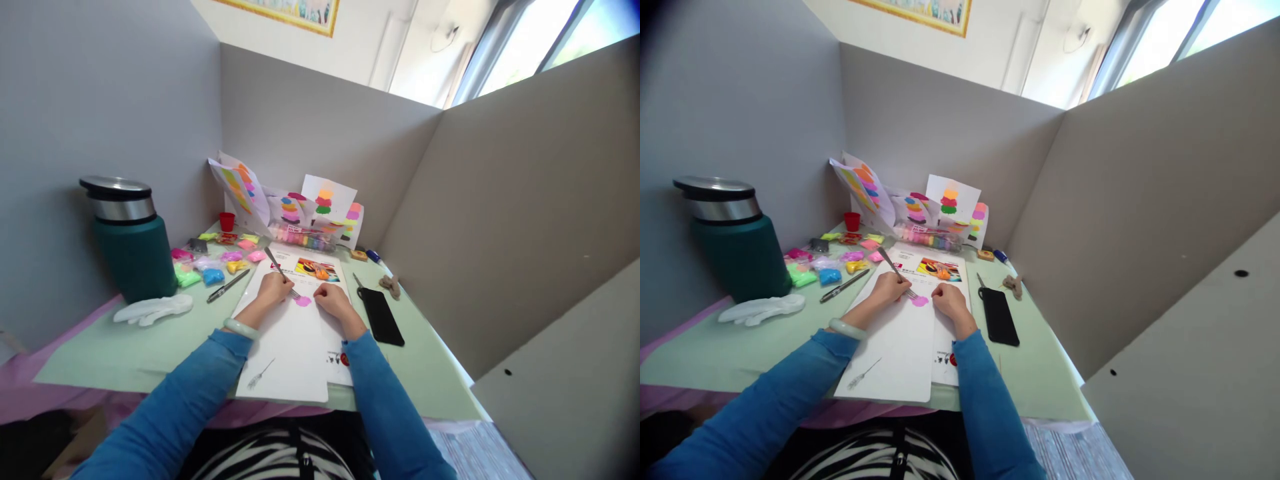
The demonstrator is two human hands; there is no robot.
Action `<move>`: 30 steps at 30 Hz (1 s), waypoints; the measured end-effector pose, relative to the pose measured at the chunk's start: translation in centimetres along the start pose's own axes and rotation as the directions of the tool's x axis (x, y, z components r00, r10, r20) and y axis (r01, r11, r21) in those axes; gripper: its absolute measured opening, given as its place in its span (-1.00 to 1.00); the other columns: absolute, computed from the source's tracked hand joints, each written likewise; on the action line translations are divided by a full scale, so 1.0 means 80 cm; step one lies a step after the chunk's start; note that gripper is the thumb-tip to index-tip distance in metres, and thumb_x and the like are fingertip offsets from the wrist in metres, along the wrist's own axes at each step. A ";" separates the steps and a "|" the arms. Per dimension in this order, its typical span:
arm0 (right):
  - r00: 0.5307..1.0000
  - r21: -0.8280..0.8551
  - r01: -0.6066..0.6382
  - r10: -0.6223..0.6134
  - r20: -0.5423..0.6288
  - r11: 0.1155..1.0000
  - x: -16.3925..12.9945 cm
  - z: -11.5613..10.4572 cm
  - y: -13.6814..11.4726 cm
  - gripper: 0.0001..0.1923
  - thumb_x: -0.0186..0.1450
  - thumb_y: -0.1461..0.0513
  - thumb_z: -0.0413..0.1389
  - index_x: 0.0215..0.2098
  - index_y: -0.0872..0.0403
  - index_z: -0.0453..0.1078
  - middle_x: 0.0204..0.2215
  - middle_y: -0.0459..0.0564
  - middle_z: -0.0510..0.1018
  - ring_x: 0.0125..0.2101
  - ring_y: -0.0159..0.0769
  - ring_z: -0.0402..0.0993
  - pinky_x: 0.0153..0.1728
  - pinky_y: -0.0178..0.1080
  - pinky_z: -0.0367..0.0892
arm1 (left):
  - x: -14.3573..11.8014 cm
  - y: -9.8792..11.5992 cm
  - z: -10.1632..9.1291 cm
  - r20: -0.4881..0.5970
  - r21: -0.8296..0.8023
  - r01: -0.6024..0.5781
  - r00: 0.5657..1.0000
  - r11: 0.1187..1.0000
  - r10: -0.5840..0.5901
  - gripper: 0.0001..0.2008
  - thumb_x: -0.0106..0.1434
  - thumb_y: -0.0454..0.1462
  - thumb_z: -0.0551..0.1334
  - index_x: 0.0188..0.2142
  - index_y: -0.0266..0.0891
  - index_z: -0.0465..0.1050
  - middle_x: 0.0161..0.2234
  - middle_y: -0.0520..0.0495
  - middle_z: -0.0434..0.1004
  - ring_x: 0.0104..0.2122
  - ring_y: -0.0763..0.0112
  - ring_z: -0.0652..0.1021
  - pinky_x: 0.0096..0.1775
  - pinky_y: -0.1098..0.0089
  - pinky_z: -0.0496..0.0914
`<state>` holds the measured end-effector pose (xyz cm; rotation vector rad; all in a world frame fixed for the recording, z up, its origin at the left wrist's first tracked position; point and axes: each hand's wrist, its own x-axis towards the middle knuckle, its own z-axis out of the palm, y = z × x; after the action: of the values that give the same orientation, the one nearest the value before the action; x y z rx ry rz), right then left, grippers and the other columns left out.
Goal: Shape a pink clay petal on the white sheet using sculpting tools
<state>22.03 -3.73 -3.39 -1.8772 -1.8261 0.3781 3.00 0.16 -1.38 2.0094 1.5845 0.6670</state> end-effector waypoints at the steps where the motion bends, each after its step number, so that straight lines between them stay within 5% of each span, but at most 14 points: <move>1: 1.000 -0.002 -0.003 0.003 0.003 1.000 0.000 0.000 0.000 -0.85 0.08 0.31 0.07 -0.40 0.04 0.46 -0.36 -0.09 0.57 -0.34 -0.33 0.42 -0.35 -0.34 0.20 | 0.000 -0.001 -0.002 -0.010 0.000 0.016 1.000 1.000 -0.016 -0.74 0.14 -0.24 0.13 -0.49 -0.28 0.57 -0.68 -0.04 0.46 -0.50 0.37 0.52 -0.40 0.47 0.27; 10: 1.000 -0.004 0.001 -0.001 0.001 1.000 -0.001 -0.001 -0.001 -0.84 0.09 0.31 0.06 -0.40 0.04 0.46 -0.36 -0.09 0.57 -0.34 -0.34 0.42 -0.37 -0.35 0.20 | 0.002 0.006 0.010 0.012 0.013 -0.039 0.999 0.999 0.039 -0.71 0.16 -0.19 0.14 -0.43 -0.28 0.60 -0.67 -0.05 0.48 -0.47 0.33 0.54 -0.38 0.46 0.31; 20: 1.000 -0.007 0.002 -0.002 0.011 1.000 -0.001 -0.002 -0.001 -0.85 0.10 0.31 0.08 -0.39 0.05 0.47 -0.34 -0.07 0.57 -0.33 -0.34 0.42 -0.34 -0.35 0.21 | 0.003 -0.002 -0.002 -0.031 -0.007 0.033 0.999 0.999 -0.033 -0.74 0.13 -0.23 0.14 -0.49 -0.28 0.57 -0.69 -0.05 0.47 -0.48 0.34 0.53 -0.39 0.48 0.30; 30: 1.000 -0.006 0.010 -0.010 -0.004 1.000 -0.002 -0.001 -0.001 -0.85 0.11 0.30 0.06 -0.38 0.04 0.47 -0.34 -0.07 0.57 -0.33 -0.33 0.42 -0.35 -0.35 0.20 | -0.004 0.012 0.021 0.069 -0.107 -0.151 0.985 0.983 0.159 -0.69 0.15 -0.14 0.15 -0.41 -0.28 0.61 -0.71 -0.01 0.42 -0.54 0.37 0.49 -0.44 0.46 0.25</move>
<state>22.00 -3.94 -3.31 -1.8709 -1.8352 0.3653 4.76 -0.50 -2.06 2.0721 1.3335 0.7036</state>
